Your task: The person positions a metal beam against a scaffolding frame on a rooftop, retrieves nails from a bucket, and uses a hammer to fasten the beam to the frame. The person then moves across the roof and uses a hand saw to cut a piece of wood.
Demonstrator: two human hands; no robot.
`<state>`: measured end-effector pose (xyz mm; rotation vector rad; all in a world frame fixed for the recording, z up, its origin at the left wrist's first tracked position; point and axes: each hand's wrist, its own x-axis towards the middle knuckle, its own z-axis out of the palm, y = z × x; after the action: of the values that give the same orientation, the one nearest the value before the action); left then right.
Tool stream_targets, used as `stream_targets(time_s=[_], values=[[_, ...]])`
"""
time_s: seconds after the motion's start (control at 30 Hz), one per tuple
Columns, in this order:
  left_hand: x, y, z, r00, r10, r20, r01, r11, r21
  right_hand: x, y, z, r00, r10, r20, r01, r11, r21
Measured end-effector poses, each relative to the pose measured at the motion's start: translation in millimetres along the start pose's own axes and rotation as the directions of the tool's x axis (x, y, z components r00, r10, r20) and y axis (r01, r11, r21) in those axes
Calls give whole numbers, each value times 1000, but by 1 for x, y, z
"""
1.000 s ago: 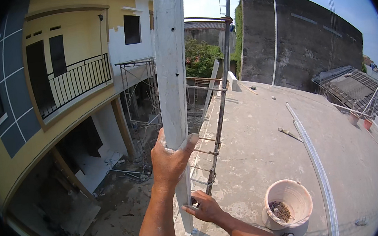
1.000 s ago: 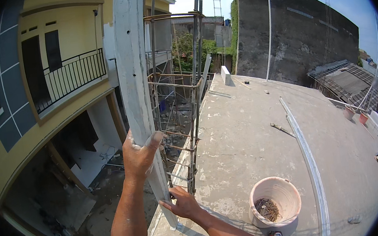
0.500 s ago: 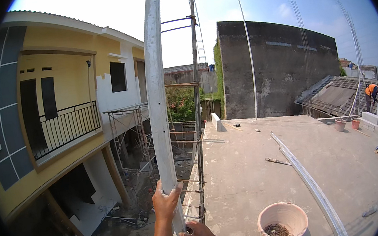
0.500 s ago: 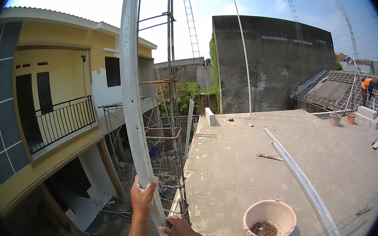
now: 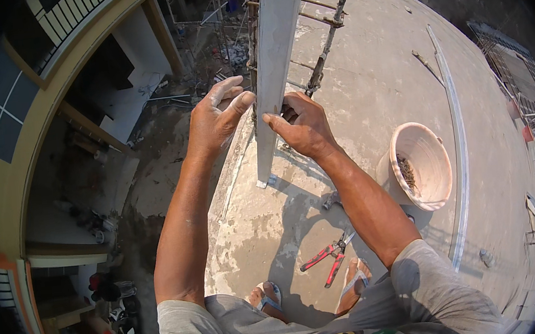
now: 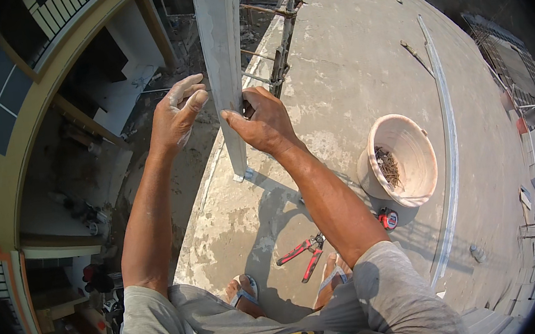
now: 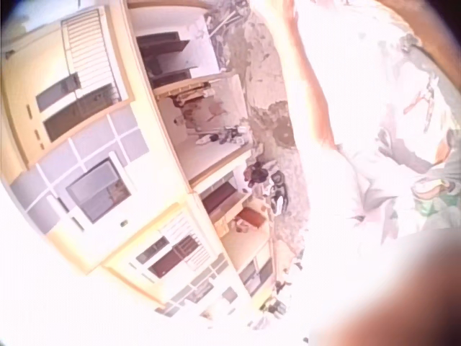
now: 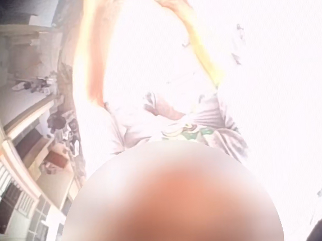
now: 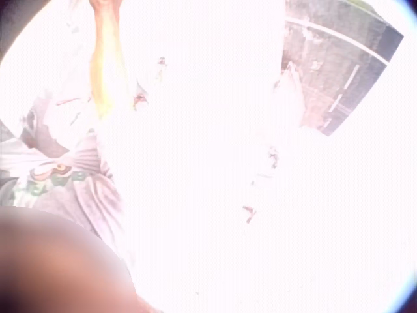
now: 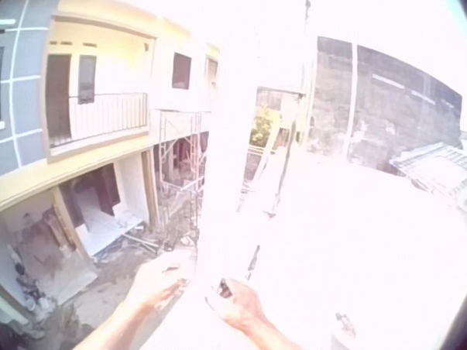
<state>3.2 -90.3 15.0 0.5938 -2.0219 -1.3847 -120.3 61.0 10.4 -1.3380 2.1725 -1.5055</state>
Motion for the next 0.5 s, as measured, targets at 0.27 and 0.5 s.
stream_targets(time_s=[0.27,0.5], values=[[-103,-160,15,823,-504,262,188,677,712,1,5,9,1000,14,-23,-11,994,113],[-120,-208,65,788,-569,235,273,665,696,3,7,10,1000,-2,-14,4,991,134]])
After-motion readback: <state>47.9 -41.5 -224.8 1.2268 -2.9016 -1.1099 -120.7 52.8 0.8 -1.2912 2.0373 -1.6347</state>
